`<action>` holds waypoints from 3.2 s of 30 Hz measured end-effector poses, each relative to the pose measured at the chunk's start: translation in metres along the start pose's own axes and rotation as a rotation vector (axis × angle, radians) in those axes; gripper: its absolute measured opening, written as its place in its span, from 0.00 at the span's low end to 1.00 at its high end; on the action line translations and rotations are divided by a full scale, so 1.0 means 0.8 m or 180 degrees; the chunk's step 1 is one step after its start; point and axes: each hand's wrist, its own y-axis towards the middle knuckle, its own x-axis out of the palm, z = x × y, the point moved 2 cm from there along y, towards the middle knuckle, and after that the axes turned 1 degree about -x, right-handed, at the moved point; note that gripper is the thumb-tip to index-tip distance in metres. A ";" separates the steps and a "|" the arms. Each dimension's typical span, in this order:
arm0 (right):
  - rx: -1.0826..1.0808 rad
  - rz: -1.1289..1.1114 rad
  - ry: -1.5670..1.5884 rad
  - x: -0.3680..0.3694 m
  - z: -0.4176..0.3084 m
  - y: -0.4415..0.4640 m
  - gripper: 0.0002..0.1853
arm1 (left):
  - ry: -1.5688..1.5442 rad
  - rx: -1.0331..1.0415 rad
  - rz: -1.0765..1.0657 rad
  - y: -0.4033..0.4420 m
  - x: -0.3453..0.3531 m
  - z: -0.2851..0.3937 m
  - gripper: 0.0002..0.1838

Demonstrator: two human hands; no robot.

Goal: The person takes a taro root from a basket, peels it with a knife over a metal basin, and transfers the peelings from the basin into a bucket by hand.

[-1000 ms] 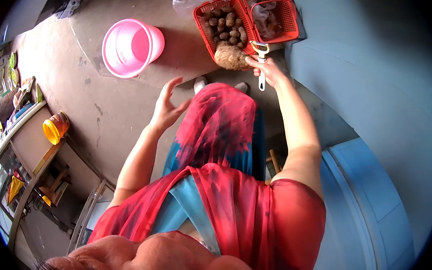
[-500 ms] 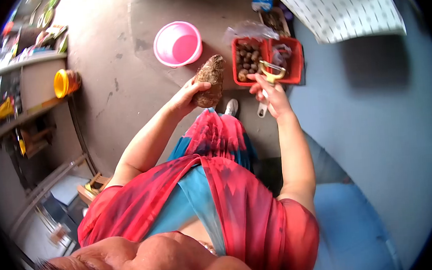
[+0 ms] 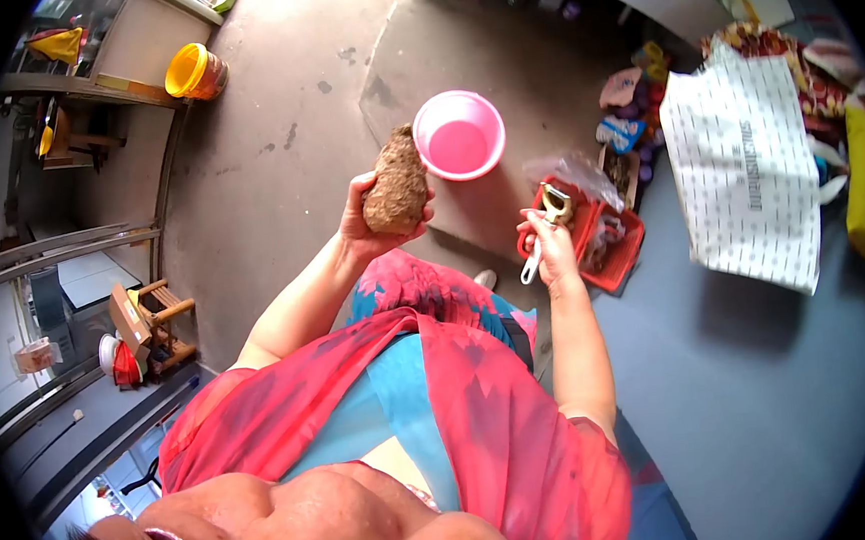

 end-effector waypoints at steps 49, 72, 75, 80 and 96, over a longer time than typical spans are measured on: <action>-0.1655 0.1010 -0.4809 0.652 -0.619 0.907 0.24 | 0.1232 0.0682 0.0246 0.268 0.303 0.976 0.39; -0.1461 0.3604 -0.3228 0.217 -0.821 0.893 0.15 | 0.1559 -0.0148 0.0594 0.604 0.414 1.056 0.39; -0.0260 0.3466 -0.3484 0.090 -0.854 0.937 0.23 | 0.1665 -0.0032 0.0645 0.661 0.432 1.032 0.38; 0.0190 0.3191 -0.4049 -0.006 -0.903 1.004 0.29 | 0.1624 0.0173 0.0753 0.747 0.473 0.995 0.38; 0.0466 0.3168 -0.4241 0.003 -0.933 0.976 0.28 | 0.1444 0.0439 0.1582 0.865 0.474 1.002 0.35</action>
